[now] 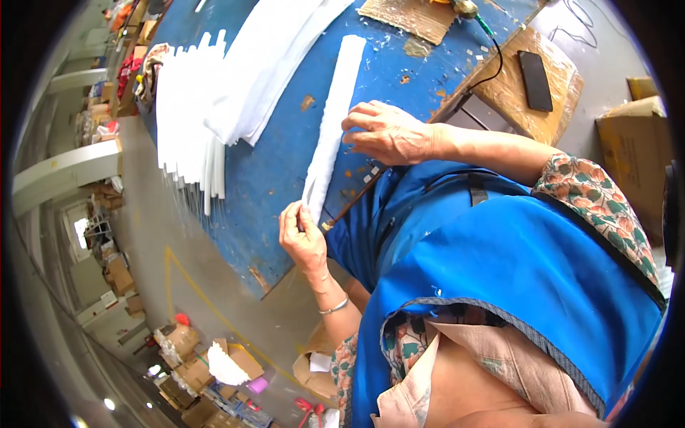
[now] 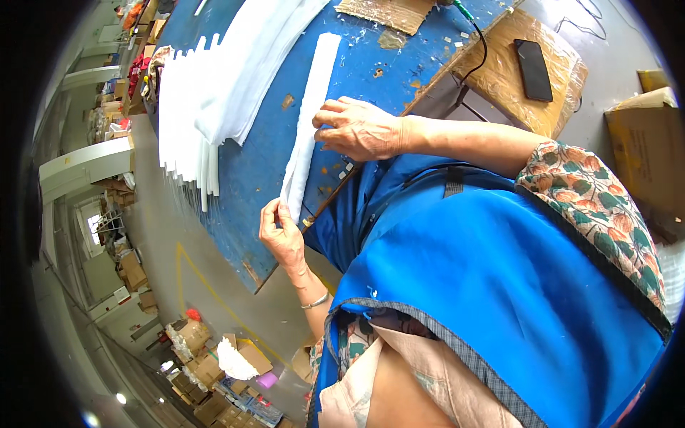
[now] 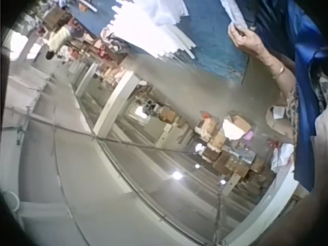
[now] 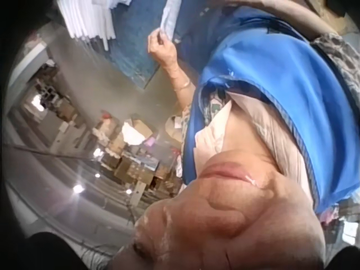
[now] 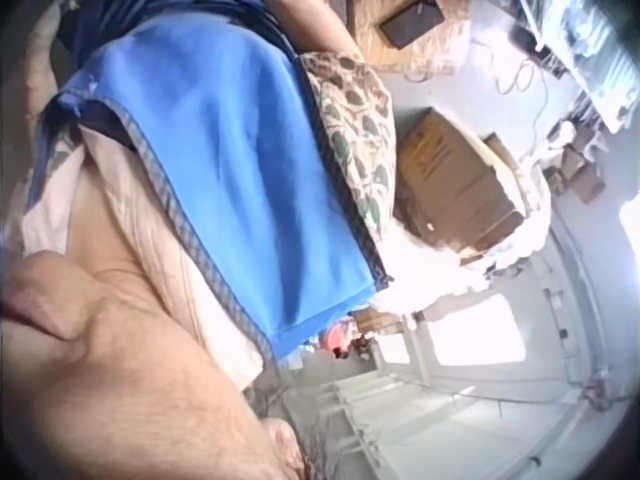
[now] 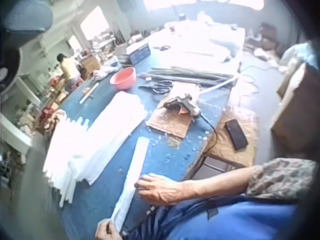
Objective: The worker is assembling foam tubes by rolling foam sheets around rods and securing the edges with a hot glue gun.
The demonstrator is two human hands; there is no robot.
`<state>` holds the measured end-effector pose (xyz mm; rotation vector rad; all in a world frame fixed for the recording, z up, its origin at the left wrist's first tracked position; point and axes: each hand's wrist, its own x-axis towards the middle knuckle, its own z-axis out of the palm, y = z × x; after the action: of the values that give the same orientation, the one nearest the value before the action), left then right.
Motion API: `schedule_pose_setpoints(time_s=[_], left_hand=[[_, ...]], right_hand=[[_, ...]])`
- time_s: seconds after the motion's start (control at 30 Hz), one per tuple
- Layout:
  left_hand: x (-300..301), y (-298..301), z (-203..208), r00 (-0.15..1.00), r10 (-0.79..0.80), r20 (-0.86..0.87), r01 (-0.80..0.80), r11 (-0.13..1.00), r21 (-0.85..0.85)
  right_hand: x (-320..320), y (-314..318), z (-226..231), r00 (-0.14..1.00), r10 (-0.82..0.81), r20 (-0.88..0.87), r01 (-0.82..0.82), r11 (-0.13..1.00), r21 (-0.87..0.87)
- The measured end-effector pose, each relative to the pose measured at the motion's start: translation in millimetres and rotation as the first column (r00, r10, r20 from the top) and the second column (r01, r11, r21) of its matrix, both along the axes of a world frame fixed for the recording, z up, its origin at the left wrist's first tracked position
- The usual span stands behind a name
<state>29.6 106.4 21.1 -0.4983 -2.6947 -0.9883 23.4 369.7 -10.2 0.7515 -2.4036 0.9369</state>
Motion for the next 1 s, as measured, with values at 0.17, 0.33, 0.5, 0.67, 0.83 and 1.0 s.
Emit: schedule_pose_setpoints(time_s=[0.17,0.33,0.5,0.67,0.83,1.0], left_hand=[[-8,-6,-6,0.993,0.026,0.119,-0.034,0.997,0.07],[-11,-8,-10,0.982,0.028,0.187,-0.061,0.983,0.172],[-13,-8,-12,0.982,-0.011,0.188,-0.029,0.977,0.209],[-10,-7,-12,0.988,-0.005,0.156,-0.033,0.971,0.237],[-1,-5,-12,1.0,-0.009,-0.006,0.009,0.994,0.105],[6,-9,-13,0.995,-0.022,-0.102,0.026,0.999,0.042]], right_hand=[[-11,-11,-8,0.998,-0.033,-0.061,0.038,0.996,0.077],[-9,-14,-6,0.999,-0.039,-0.008,0.04,0.988,0.152],[-9,-21,-8,0.995,-0.071,-0.073,0.086,0.971,0.224],[-10,-28,-8,0.99,-0.111,-0.082,0.13,0.947,0.292],[-8,-32,-2,0.987,-0.142,-0.069,0.158,0.915,0.371],[-8,-32,-8,0.985,-0.158,-0.073,0.174,0.921,0.348]])
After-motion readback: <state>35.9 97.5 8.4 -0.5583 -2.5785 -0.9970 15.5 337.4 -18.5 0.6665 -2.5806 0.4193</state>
